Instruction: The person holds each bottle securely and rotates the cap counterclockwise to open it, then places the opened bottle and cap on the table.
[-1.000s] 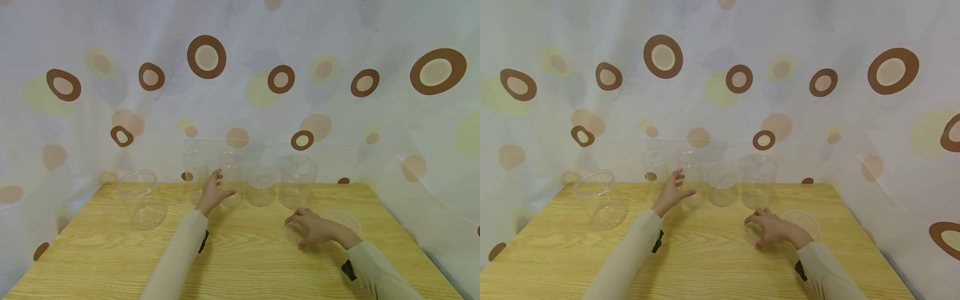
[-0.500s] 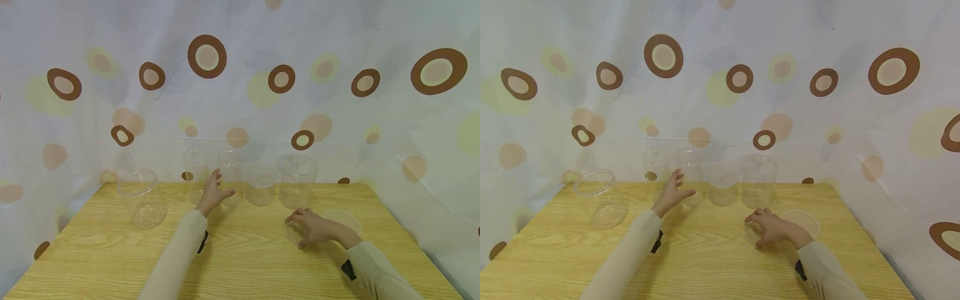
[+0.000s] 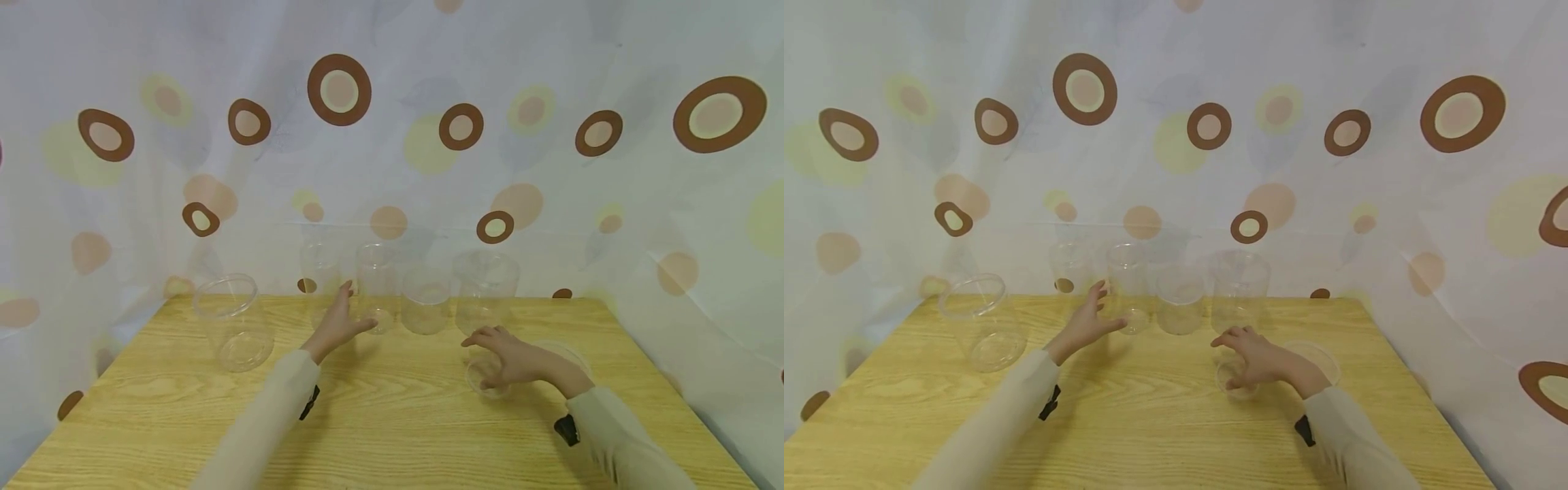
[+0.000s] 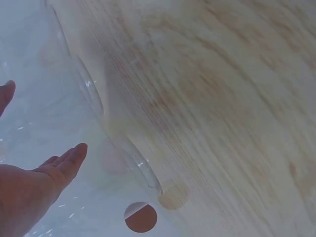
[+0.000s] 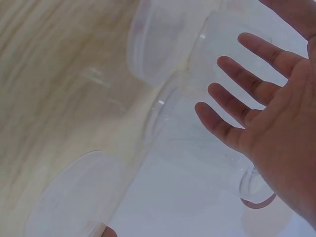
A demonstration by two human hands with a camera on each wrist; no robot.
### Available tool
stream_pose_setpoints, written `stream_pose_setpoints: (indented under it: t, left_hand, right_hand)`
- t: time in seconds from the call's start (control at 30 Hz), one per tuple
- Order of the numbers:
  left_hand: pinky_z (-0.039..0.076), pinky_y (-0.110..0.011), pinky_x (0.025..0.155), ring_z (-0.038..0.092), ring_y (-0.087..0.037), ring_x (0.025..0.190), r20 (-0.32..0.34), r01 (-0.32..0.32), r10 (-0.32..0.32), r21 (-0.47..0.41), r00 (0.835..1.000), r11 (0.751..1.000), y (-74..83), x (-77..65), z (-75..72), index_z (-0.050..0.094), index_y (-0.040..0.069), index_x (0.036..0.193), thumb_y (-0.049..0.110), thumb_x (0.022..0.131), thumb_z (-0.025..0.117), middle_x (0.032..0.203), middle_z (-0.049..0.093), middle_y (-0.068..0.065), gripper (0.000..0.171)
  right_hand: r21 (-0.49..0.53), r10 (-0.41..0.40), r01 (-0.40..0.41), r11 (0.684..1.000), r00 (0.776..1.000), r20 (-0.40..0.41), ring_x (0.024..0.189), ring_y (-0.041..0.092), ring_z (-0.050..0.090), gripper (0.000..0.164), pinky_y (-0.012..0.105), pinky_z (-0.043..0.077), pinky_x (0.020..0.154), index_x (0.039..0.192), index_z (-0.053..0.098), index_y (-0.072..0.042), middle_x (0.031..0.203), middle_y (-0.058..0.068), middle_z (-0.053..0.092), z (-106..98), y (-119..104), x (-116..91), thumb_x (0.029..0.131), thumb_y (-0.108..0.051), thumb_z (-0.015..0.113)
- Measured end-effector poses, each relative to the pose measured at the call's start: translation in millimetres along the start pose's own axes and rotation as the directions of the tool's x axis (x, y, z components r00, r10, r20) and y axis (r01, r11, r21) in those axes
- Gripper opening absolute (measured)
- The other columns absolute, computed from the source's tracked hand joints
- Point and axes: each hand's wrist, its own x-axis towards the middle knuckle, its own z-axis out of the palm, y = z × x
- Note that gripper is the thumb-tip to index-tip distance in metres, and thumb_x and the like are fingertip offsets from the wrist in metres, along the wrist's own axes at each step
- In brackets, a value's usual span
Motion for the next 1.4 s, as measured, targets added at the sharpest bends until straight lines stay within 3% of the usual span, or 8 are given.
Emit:
stream_pose_setpoints:
  t: [0.23,0.43,0.53,0.93,1.07,1.2,1.4]
  left_hand:
    - [0.036,-0.052,0.100,0.033,-0.043,0.129,0.023,-0.061,0.061,0.011,0.998,0.998,-3.9,-14.6,-8.4,0.014,0.006,0.145,0.019,0.081,0.070,0.146,0.027,-0.020,0.086]
    - [0.040,-0.053,0.096,0.042,-0.043,0.123,0.046,-0.148,0.145,0.070,0.988,0.986,-5.9,-28.5,-19.3,0.027,0.007,0.141,0.020,0.081,0.070,0.141,0.036,-0.020,0.075]
    - [0.040,-0.054,0.095,0.043,-0.042,0.122,0.051,-0.159,0.155,0.079,0.987,0.984,-5.1,-35.0,-24.6,0.030,0.009,0.140,0.019,0.081,0.070,0.140,0.038,-0.018,0.071]
    - [0.040,-0.052,0.095,0.045,-0.039,0.120,0.022,-0.183,0.182,0.139,0.983,0.973,-5.7,-51.5,-46.6,0.034,0.006,0.137,0.023,0.082,0.068,0.136,0.042,-0.018,0.067]
    - [0.041,-0.052,0.094,0.045,-0.040,0.119,0.003,-0.181,0.184,0.171,0.983,0.968,-7.8,-55.4,-55.7,0.034,0.006,0.136,0.022,0.083,0.068,0.135,0.043,-0.019,0.065]
    - [0.042,-0.053,0.093,0.046,-0.041,0.117,-0.042,-0.172,0.183,0.189,0.982,0.967,-8.7,-57.5,-65.9,0.034,0.005,0.136,0.021,0.083,0.067,0.134,0.043,-0.020,0.064]
    - [0.041,-0.053,0.094,0.045,-0.043,0.118,-0.121,-0.111,0.138,0.207,0.983,0.972,-8.3,-54.8,-76.6,0.032,0.002,0.135,0.023,0.084,0.066,0.134,0.041,-0.022,0.064]
  right_hand:
    - [-0.018,-0.066,0.064,0.998,0.988,-0.137,0.120,0.037,0.039,0.057,0.061,0.029,0.098,0.126,0.047,-0.006,0.127,0.014,0.047,-11.5,-9.6,12.4,0.079,-0.026,0.072]
    - [-0.042,-0.093,0.085,0.995,0.962,-0.257,0.119,0.034,0.042,0.055,0.056,0.035,0.097,0.126,0.047,-0.006,0.126,0.013,0.049,-23.8,-19.2,25.1,0.079,-0.022,0.071]
    - [-0.034,-0.106,0.100,0.994,0.950,-0.294,0.117,0.032,0.044,0.056,0.056,0.034,0.098,0.127,0.047,-0.005,0.125,0.013,0.051,-29.6,-24.2,32.5,0.080,-0.024,0.071]
    - [-0.065,-0.162,0.148,0.987,0.928,-0.337,0.117,0.030,0.045,0.054,0.050,0.036,0.098,0.129,0.046,-0.006,0.124,0.014,0.052,-51.8,-52.3,68.1,0.083,-0.024,0.068]
    - [-0.076,-0.175,0.159,0.984,0.926,-0.335,0.117,0.030,0.045,0.055,0.050,0.031,0.103,0.130,0.046,-0.005,0.124,0.014,0.052,-59.4,-61.0,82.9,0.084,-0.025,0.067]
    - [-0.071,-0.178,0.164,0.984,0.926,-0.333,0.118,0.030,0.044,0.055,0.050,0.026,0.107,0.130,0.045,-0.004,0.124,0.015,0.052,-65.4,-69.3,98.6,0.085,-0.027,0.065]
    - [-0.061,-0.184,0.174,0.983,0.914,-0.361,0.118,0.030,0.044,0.054,0.048,0.029,0.105,0.129,0.045,-0.001,0.125,0.015,0.051,-68.5,-81.3,123.0,0.086,-0.027,0.064]
